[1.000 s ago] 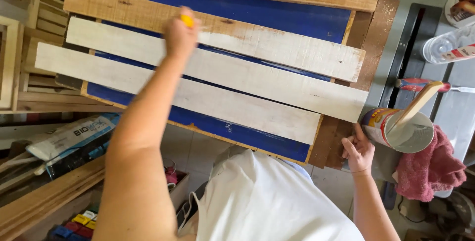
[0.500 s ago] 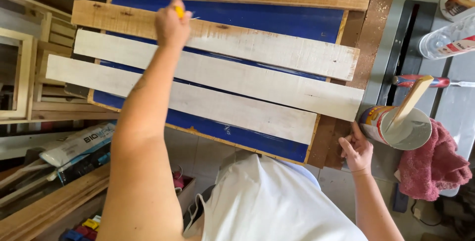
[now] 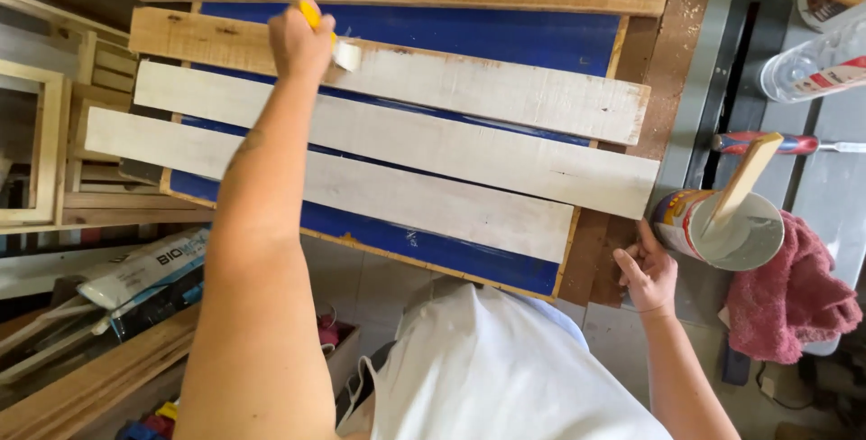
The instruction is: Painting wooden planks with white paint using a small brush in a workshop.
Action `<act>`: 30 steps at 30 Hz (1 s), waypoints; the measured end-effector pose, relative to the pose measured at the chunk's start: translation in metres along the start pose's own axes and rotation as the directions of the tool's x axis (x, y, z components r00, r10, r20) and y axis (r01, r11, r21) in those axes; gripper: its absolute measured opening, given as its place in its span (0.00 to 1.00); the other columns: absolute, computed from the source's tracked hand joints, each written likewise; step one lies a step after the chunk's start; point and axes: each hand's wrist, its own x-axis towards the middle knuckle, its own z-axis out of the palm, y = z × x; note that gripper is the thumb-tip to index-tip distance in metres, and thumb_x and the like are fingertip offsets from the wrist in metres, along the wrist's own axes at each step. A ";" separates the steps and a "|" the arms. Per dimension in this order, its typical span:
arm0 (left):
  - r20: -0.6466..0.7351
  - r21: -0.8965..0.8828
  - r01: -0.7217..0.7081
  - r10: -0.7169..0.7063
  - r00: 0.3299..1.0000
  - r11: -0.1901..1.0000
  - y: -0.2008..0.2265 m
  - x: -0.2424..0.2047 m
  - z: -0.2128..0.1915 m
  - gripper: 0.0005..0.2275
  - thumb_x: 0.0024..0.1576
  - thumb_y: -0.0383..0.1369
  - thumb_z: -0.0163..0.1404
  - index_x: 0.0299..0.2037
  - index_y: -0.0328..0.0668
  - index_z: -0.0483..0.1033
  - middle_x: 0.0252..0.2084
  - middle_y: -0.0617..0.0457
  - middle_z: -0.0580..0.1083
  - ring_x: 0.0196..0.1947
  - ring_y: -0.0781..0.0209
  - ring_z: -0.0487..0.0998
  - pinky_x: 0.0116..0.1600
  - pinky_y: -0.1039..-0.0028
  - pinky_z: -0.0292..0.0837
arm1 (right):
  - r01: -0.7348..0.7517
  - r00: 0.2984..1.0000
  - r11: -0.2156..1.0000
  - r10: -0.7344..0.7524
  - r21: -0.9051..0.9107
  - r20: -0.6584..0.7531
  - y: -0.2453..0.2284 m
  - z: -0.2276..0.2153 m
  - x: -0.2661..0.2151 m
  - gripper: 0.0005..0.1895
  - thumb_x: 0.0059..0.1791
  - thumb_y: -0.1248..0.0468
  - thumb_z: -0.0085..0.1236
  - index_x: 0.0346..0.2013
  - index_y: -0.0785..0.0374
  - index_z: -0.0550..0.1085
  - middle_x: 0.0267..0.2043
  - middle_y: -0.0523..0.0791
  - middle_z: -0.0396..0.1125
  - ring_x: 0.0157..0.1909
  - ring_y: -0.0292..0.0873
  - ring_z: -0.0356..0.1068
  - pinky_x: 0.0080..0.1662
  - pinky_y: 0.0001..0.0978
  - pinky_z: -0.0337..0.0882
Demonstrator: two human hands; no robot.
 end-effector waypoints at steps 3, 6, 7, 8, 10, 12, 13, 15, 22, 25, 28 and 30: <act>0.045 -0.051 -0.021 0.023 0.999 0.998 0.033 0.003 0.033 0.06 0.54 0.43 0.61 0.39 0.62 0.82 0.33 0.47 0.76 0.34 0.44 0.79 0.40 0.55 0.75 | 0.022 1.000 1.000 -0.022 -0.016 -0.004 0.000 -0.001 0.000 0.42 0.51 0.60 0.61 0.78 0.69 0.62 0.27 0.41 0.63 0.20 0.32 0.56 0.29 0.24 0.65; 0.221 -0.303 -0.082 0.154 0.963 0.949 0.114 -0.057 0.077 0.10 0.51 0.43 0.67 0.32 0.59 0.78 0.25 0.57 0.77 0.24 0.59 0.78 0.32 0.66 0.77 | 0.000 1.000 1.000 0.000 -0.016 -0.009 -0.002 -0.002 -0.002 0.42 0.50 0.60 0.61 0.78 0.68 0.61 0.27 0.41 0.64 0.21 0.32 0.58 0.29 0.25 0.67; 0.219 -0.306 -0.083 0.156 0.963 0.948 0.133 -0.067 0.075 0.10 0.51 0.43 0.67 0.32 0.59 0.78 0.25 0.57 0.77 0.24 0.59 0.78 0.32 0.66 0.77 | 0.002 1.000 1.000 -0.002 -0.017 -0.011 -0.003 -0.001 0.001 0.42 0.50 0.60 0.61 0.78 0.68 0.61 0.27 0.41 0.64 0.21 0.32 0.58 0.29 0.25 0.67; 0.196 -0.412 -0.203 0.304 0.932 0.889 0.150 -0.081 0.073 0.08 0.54 0.44 0.61 0.31 0.56 0.77 0.24 0.59 0.77 0.24 0.62 0.78 0.29 0.70 0.72 | 0.012 1.000 1.000 -0.013 -0.013 -0.008 -0.003 -0.001 0.001 0.41 0.50 0.59 0.61 0.78 0.68 0.62 0.26 0.40 0.64 0.20 0.32 0.57 0.29 0.24 0.66; 0.160 -0.510 -0.307 0.439 0.884 0.804 0.158 -0.086 0.080 0.10 0.57 0.46 0.56 0.30 0.54 0.77 0.23 0.61 0.77 0.23 0.66 0.78 0.27 0.75 0.67 | 0.020 1.000 1.000 -0.020 -0.011 -0.003 -0.004 -0.002 -0.001 0.41 0.50 0.59 0.61 0.77 0.68 0.63 0.26 0.40 0.64 0.20 0.32 0.57 0.29 0.23 0.66; 0.259 -0.682 0.123 0.081 0.962 0.721 0.142 -0.064 0.094 0.06 0.49 0.39 0.66 0.32 0.57 0.83 0.26 0.60 0.80 0.23 0.69 0.85 0.26 0.81 0.82 | 0.023 1.000 1.000 -0.023 -0.003 0.004 -0.007 -0.001 0.000 0.41 0.51 0.60 0.60 0.77 0.68 0.62 0.24 0.40 0.62 0.20 0.32 0.57 0.30 0.23 0.65; 0.255 -0.683 0.113 0.091 0.963 0.722 0.119 -0.049 0.084 0.06 0.49 0.39 0.66 0.32 0.57 0.83 0.26 0.60 0.80 0.23 0.69 0.85 0.26 0.81 0.82 | 0.027 1.000 1.000 -0.027 0.003 -0.003 -0.005 0.000 0.002 0.41 0.51 0.60 0.60 0.77 0.68 0.62 0.24 0.40 0.62 0.20 0.32 0.57 0.30 0.23 0.65; 0.114 -0.326 0.018 0.021 0.993 0.945 0.072 -0.024 0.064 0.05 0.49 0.42 0.63 0.29 0.60 0.80 0.25 0.61 0.80 0.27 0.63 0.80 0.33 0.68 0.72 | 0.026 1.000 0.999 -0.026 0.046 0.005 -0.001 -0.001 0.000 0.41 0.51 0.61 0.61 0.78 0.66 0.62 0.26 0.40 0.62 0.21 0.31 0.55 0.29 0.24 0.65; 0.087 -0.070 -0.138 0.144 0.986 0.988 0.135 -0.045 0.075 0.06 0.52 0.41 0.63 0.35 0.60 0.80 0.29 0.55 0.80 0.30 0.50 0.81 0.33 0.56 0.72 | -0.012 1.000 1.000 0.012 0.012 0.004 -0.009 0.000 -0.002 0.40 0.50 0.61 0.60 0.78 0.64 0.63 0.28 0.40 0.61 0.20 0.34 0.54 0.30 0.25 0.65; 0.194 -0.338 -0.291 0.369 0.909 0.895 0.191 -0.089 0.095 0.09 0.55 0.40 0.63 0.29 0.56 0.75 0.19 0.61 0.76 0.20 0.65 0.76 0.27 0.69 0.72 | -0.036 0.999 0.999 0.036 -0.037 -0.003 -0.010 0.000 -0.002 0.41 0.50 0.59 0.60 0.78 0.65 0.62 0.26 0.40 0.62 0.21 0.34 0.56 0.33 0.27 0.67; 0.183 -0.543 -0.298 0.457 0.871 0.785 0.198 -0.091 0.091 0.08 0.57 0.44 0.57 0.31 0.55 0.76 0.23 0.60 0.79 0.23 0.68 0.79 0.27 0.77 0.71 | -0.023 1.000 1.000 0.023 0.016 0.008 -0.006 -0.001 -0.001 0.41 0.50 0.61 0.60 0.78 0.66 0.61 0.26 0.40 0.61 0.20 0.33 0.55 0.30 0.26 0.65; 0.270 -0.595 -0.132 0.351 0.897 0.793 0.177 -0.070 0.085 0.05 0.54 0.43 0.62 0.32 0.61 0.81 0.26 0.62 0.82 0.26 0.70 0.89 0.26 0.84 0.75 | -0.023 1.000 1.000 0.023 0.010 0.015 -0.004 -0.001 -0.001 0.41 0.50 0.59 0.60 0.78 0.65 0.62 0.26 0.39 0.60 0.21 0.34 0.55 0.31 0.26 0.67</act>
